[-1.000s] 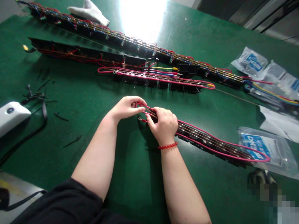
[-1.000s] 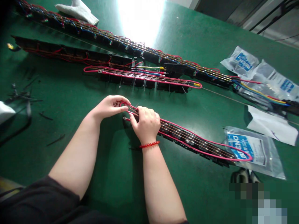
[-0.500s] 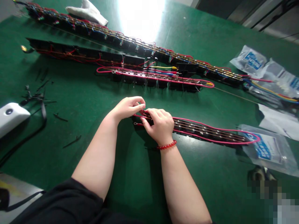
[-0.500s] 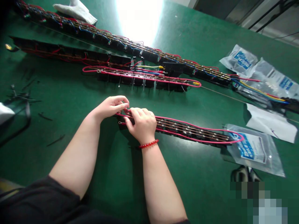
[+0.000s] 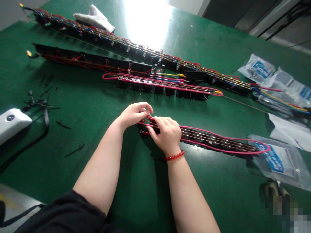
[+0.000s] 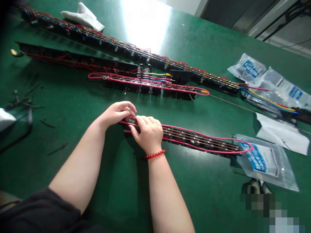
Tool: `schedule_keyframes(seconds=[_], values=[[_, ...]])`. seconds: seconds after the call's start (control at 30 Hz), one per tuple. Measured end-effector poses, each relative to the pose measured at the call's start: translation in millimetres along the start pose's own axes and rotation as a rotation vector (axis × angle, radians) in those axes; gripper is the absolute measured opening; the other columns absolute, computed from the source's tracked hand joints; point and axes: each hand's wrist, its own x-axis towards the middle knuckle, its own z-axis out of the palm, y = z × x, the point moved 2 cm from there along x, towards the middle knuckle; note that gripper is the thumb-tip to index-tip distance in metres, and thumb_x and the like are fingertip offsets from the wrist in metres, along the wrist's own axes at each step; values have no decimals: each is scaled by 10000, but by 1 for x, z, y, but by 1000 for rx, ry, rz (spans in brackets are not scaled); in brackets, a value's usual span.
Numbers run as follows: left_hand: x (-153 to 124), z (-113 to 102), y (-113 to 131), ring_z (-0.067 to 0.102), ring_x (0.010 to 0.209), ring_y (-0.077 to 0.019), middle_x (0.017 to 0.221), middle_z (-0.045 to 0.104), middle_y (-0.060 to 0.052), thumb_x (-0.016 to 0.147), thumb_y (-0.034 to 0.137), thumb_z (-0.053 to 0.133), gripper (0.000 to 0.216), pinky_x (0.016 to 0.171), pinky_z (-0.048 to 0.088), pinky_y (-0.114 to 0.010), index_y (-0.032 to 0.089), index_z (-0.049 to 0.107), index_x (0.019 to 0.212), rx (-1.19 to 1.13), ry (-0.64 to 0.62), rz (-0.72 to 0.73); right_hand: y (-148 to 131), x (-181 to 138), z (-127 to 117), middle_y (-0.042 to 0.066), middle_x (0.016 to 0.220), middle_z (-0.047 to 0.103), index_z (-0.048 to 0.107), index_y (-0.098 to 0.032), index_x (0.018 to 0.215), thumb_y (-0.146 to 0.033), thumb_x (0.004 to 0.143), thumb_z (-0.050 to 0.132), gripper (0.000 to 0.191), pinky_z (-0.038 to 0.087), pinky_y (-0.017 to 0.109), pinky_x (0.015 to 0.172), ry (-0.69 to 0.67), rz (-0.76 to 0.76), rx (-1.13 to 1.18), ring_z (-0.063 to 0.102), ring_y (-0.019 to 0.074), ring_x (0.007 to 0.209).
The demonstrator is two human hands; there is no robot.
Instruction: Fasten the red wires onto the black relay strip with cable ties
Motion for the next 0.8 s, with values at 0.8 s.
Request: schedule_keyframes(seconds=[0.8], values=[[-1, 1, 1, 709, 833, -180, 860, 735, -35, 842, 297, 592, 170, 766, 548, -291, 176, 657, 941, -55, -23, -2, 1, -1, 0, 76, 1036, 754, 643, -198, 1101, -500, 938, 557, 354, 428, 360, 858, -11, 15, 19, 655, 233, 961]])
